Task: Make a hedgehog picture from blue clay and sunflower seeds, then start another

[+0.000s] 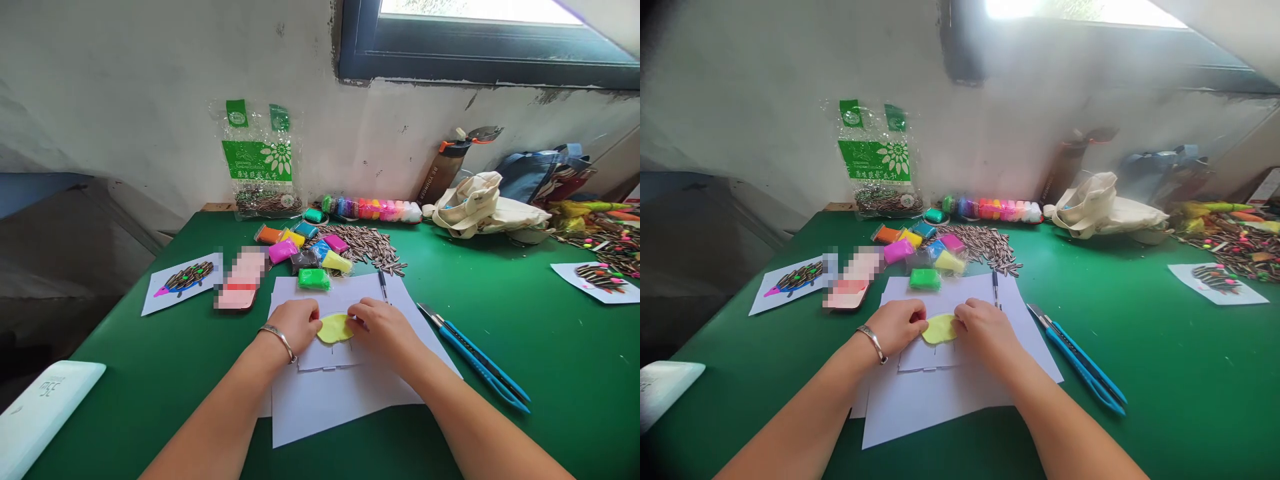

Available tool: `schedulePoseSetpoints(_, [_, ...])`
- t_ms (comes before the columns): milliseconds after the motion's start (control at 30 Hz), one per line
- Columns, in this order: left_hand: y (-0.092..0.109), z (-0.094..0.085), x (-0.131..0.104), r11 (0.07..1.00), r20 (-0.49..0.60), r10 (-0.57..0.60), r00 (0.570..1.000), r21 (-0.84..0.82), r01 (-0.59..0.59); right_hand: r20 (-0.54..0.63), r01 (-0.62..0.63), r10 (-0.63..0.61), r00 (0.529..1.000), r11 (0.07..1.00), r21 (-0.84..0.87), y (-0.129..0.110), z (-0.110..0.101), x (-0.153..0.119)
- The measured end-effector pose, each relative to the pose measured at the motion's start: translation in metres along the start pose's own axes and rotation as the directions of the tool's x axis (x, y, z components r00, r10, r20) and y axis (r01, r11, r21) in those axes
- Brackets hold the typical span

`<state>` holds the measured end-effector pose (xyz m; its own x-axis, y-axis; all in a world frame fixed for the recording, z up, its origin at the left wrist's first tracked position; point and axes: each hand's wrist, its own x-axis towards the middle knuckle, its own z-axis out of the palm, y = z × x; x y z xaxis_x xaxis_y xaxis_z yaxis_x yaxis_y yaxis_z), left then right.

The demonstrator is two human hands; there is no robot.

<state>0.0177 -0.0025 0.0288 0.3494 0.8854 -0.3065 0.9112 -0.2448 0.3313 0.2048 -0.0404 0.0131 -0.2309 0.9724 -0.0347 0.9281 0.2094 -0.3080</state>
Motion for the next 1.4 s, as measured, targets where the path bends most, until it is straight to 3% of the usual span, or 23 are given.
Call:
schedulePoseSetpoints(167, [-0.001,0.001,0.0,1.0,-0.001,0.005,1.0,0.001,-0.005,-0.01,-0.001,0.002,1.0,0.999,0.049,0.002,0.009,0.002])
schedulePoseSetpoints(633, [0.0,0.001,0.0,1.0,-0.006,0.013,1.0,-0.004,-0.013,-0.023,-0.049,0.051,0.998,0.995,0.086,0.008,0.009,0.005])
schedulePoseSetpoints(900, [0.001,0.0,-0.001,1.0,-0.002,0.007,1.0,-0.01,-0.007,-0.098,-0.007,0.037,0.995,0.957,0.292,0.02,-0.007,0.004])
schedulePoseSetpoints(1133, [0.0,0.001,0.0,1.0,-0.003,0.001,1.0,-0.007,-0.001,-0.01,0.142,-0.142,0.99,0.981,0.133,0.006,-0.009,-0.002])
schedulePoseSetpoints(1400, [0.002,-0.001,-0.001,1.0,0.006,0.001,1.0,-0.002,-0.001,0.013,0.161,-0.162,0.987,0.983,0.085,0.016,0.005,0.002])
